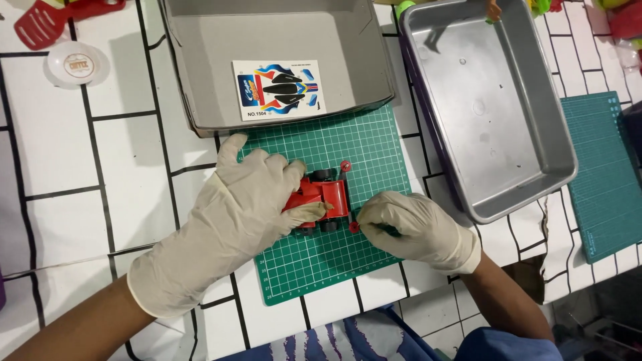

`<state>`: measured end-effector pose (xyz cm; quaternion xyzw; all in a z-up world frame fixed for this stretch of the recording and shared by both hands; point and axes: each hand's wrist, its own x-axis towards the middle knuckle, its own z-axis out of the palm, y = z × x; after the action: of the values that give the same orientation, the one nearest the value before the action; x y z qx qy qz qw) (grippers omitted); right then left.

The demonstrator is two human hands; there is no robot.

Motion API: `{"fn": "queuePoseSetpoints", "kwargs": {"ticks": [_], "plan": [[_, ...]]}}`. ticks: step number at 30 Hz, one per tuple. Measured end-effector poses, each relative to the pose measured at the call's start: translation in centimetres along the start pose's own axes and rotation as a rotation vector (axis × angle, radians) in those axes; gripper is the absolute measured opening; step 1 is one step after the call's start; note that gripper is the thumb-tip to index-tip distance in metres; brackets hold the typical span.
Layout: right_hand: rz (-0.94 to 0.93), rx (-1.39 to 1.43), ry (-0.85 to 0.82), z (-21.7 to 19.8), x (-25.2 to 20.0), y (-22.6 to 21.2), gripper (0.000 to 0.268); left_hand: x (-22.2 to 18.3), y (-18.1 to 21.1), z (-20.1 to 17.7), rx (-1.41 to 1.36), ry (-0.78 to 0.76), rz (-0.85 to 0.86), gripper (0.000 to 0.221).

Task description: Assembling a red toy car by attaching the body shell to the chassis and adjusting components with a small tool.

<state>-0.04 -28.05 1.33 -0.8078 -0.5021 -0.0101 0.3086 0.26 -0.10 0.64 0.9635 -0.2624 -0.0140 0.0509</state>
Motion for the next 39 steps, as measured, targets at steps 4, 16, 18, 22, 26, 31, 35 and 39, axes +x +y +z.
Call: {"fn": "queuePoseSetpoints", "kwargs": {"ticks": [4, 16, 18, 22, 26, 31, 35, 39], "plan": [[-0.030, -0.037, 0.015, 0.1, 0.3, -0.3, 0.019, 0.0, 0.1, 0.2, 0.038, -0.017, -0.007, 0.074], [-0.146, -0.378, -0.009, 0.3, -0.1, -0.5, 0.017, -0.1, 0.1, 0.2, 0.073, 0.016, 0.000, 0.073], [-0.142, -0.310, -0.007, 0.2, -0.1, -0.5, 0.017, 0.0, 0.1, 0.3, 0.050, -0.006, 0.000, 0.073], [-0.093, -0.103, -0.003, 0.3, 0.1, -0.1, 0.020, 0.0, 0.2, 0.0, 0.064, -0.007, 0.000, 0.072], [-0.022, 0.041, -0.020, 0.3, 0.4, -0.2, 0.019, -0.1, 0.2, 0.2, 0.064, -0.007, -0.003, 0.072], [0.024, 0.109, -0.028, 0.3, 0.8, -0.4, 0.023, 0.0, 0.2, 0.3, 0.090, -0.002, -0.002, 0.074], [0.119, 0.181, -0.056, 0.1, 1.1, -0.7, 0.024, -0.1, 0.2, 0.2, 0.092, 0.001, 0.002, 0.075], [0.096, 0.177, -0.041, 0.0, 1.3, -0.8, 0.026, 0.0, 0.2, -0.2, 0.068, -0.002, -0.001, 0.072]]}}
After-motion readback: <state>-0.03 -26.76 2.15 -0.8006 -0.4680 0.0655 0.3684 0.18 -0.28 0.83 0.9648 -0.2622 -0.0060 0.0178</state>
